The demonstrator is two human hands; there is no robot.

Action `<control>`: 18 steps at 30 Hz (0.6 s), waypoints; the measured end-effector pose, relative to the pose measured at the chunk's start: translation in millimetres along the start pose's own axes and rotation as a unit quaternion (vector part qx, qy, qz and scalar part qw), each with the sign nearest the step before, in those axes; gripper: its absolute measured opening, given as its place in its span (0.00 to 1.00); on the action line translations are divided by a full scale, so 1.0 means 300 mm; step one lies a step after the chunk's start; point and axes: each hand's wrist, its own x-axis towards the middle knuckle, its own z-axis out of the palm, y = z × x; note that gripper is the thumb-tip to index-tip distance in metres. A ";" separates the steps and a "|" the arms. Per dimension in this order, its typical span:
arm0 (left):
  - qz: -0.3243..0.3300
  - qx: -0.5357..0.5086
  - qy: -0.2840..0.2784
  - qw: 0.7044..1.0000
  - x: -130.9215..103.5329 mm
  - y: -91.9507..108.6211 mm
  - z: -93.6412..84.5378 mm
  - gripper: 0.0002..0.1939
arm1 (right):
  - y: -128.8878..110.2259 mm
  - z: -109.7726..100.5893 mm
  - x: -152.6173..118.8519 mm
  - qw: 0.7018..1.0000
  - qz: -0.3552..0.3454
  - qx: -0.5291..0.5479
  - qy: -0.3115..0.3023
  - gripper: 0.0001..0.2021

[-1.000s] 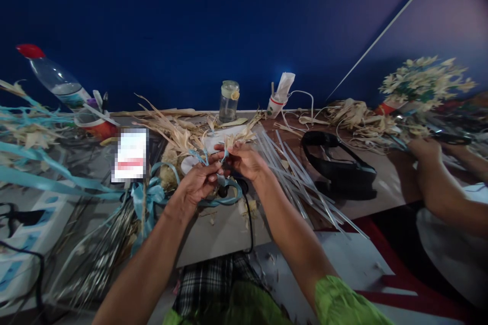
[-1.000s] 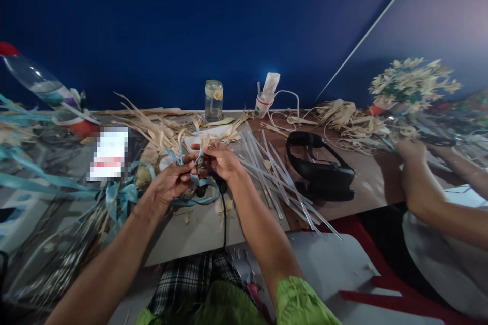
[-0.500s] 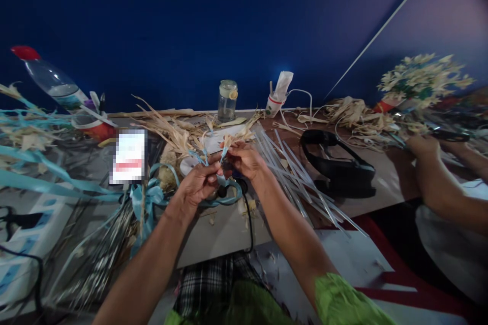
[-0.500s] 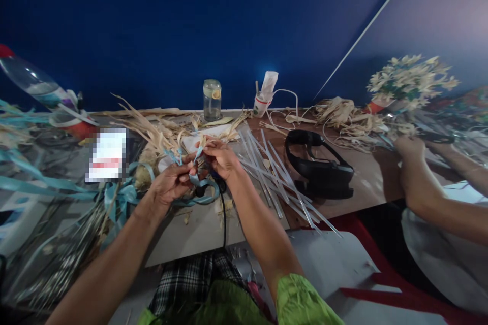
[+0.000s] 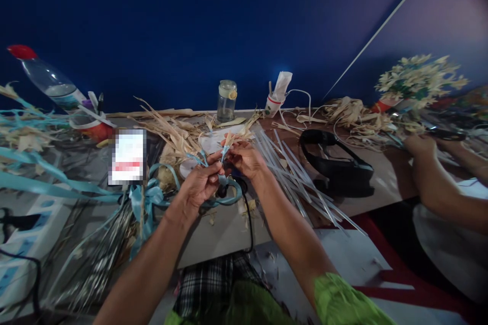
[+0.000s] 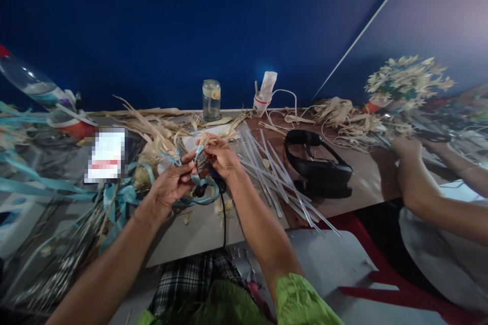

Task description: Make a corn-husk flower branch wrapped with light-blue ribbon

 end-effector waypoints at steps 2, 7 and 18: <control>0.005 -0.002 0.010 1.000 0.001 -0.001 0.003 0.20 | -0.001 0.001 -0.001 1.000 -0.002 0.000 0.004 0.17; 0.034 0.012 0.064 0.997 -0.003 -0.007 0.027 0.20 | 0.002 0.002 0.001 1.000 -0.018 -0.019 0.014 0.18; 0.245 0.208 0.102 0.941 -0.017 -0.036 0.032 0.22 | 0.013 -0.004 0.011 0.996 -0.052 -0.030 0.071 0.15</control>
